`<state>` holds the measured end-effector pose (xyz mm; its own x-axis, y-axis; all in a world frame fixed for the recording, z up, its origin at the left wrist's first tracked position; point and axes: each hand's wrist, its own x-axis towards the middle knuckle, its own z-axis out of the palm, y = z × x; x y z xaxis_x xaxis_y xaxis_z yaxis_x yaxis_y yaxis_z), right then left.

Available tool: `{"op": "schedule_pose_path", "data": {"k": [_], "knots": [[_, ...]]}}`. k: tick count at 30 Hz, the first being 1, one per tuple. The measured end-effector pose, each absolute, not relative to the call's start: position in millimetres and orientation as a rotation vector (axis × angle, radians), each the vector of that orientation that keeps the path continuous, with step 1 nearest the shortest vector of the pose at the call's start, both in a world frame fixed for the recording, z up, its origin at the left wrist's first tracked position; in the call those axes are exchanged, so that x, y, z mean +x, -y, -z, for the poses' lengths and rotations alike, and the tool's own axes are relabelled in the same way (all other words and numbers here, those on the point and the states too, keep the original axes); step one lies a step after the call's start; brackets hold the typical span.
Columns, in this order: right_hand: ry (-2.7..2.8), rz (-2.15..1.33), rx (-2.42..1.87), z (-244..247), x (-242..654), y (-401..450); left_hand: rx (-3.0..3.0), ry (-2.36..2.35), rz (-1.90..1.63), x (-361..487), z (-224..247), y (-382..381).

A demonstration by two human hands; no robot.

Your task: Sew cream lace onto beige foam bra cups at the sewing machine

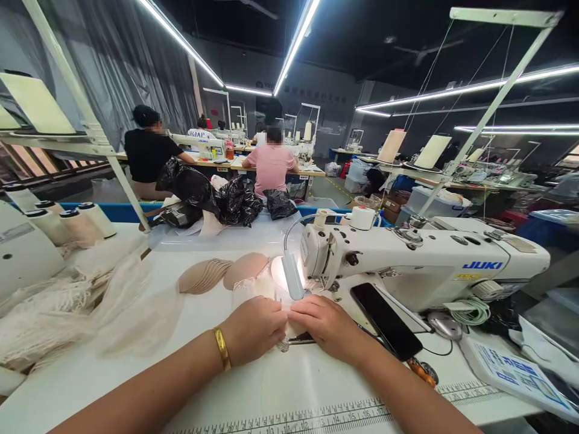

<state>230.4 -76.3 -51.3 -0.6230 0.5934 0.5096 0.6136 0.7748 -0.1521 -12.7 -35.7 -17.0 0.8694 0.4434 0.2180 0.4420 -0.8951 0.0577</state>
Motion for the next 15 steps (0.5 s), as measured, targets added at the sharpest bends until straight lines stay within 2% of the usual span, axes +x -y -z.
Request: {"op": "schedule_pose_path", "data": {"k": [4,15], "knots": [[2.453,0.054,-0.977,46,232,85,2.946,-0.622,-0.601,-16,25,38],[2.503,-0.162,-0.989,33,238,90,2.867,-0.637,-0.561,-14,35,39]]}}
